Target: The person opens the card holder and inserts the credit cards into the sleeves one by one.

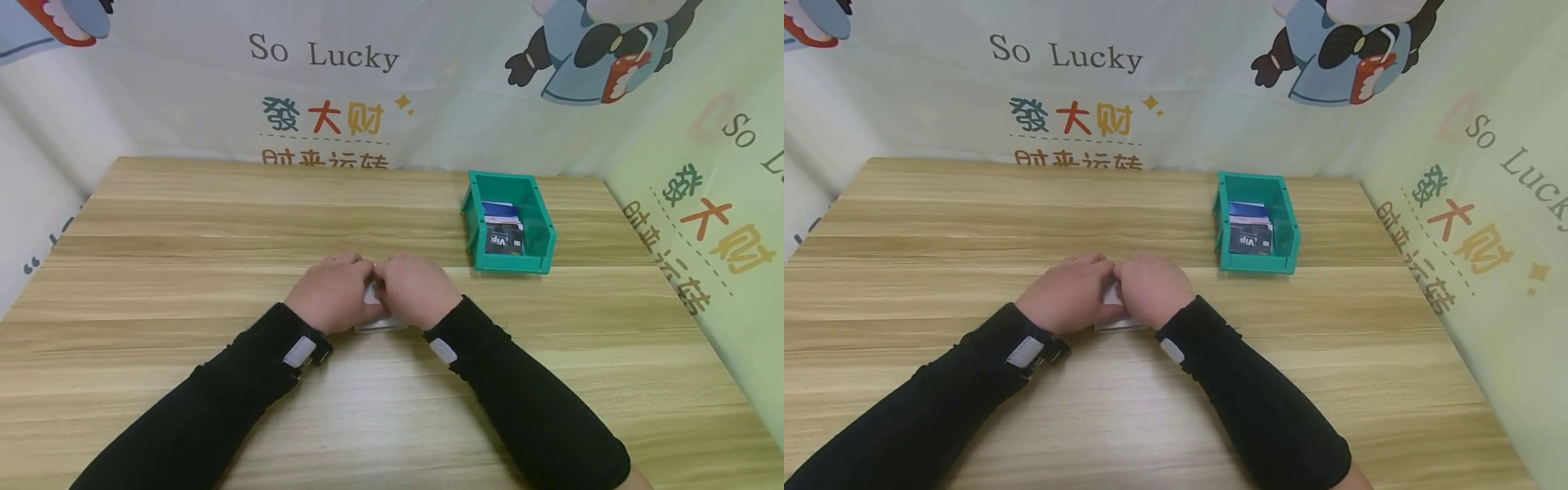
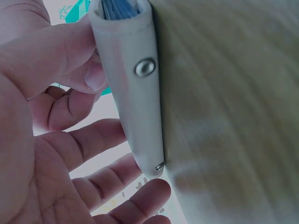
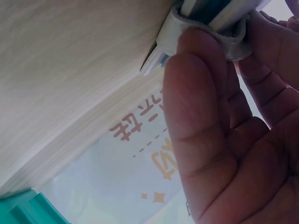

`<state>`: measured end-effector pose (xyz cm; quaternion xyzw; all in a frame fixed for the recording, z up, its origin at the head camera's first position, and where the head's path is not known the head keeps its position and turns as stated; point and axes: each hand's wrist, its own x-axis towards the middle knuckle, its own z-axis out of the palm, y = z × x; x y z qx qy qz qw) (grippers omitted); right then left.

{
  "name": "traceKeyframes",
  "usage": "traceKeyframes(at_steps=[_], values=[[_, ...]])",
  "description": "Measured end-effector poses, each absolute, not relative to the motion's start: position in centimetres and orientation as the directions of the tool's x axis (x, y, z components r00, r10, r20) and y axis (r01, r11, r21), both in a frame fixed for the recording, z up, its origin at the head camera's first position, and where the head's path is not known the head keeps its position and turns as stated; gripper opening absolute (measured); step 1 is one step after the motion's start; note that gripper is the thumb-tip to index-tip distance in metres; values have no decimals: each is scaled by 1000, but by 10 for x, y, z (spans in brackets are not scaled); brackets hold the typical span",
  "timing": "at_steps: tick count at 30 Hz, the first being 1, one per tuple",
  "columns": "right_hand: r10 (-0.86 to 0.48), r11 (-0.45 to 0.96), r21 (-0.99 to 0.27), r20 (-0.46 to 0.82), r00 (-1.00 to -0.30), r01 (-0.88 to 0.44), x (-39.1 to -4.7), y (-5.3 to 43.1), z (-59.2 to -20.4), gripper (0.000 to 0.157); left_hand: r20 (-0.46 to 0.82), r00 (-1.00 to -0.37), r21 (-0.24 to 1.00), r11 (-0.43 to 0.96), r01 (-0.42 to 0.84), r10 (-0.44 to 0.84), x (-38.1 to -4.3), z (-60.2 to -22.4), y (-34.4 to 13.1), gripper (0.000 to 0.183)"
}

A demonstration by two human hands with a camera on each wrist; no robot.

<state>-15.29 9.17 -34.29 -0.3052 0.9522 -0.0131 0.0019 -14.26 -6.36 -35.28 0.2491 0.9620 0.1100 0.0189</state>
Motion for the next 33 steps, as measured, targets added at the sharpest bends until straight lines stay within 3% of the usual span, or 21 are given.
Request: traceKeyframes(at_steps=[9,20,33], values=[[-587,809,-34,7,-809,-587,-153,94,-342,10,10,-876,226,852,472,483,-143,-351,-62,65],[-511,846,-257,-138,-848,-467,-160,113,-337,24,-17,-873,210,855,474,487,-143,-352,-60,62],[-537,843,-121,-175,-825,-523,-163,128,-332,15,-39,-873,207,859,468,485,-144,-352,-59,68]])
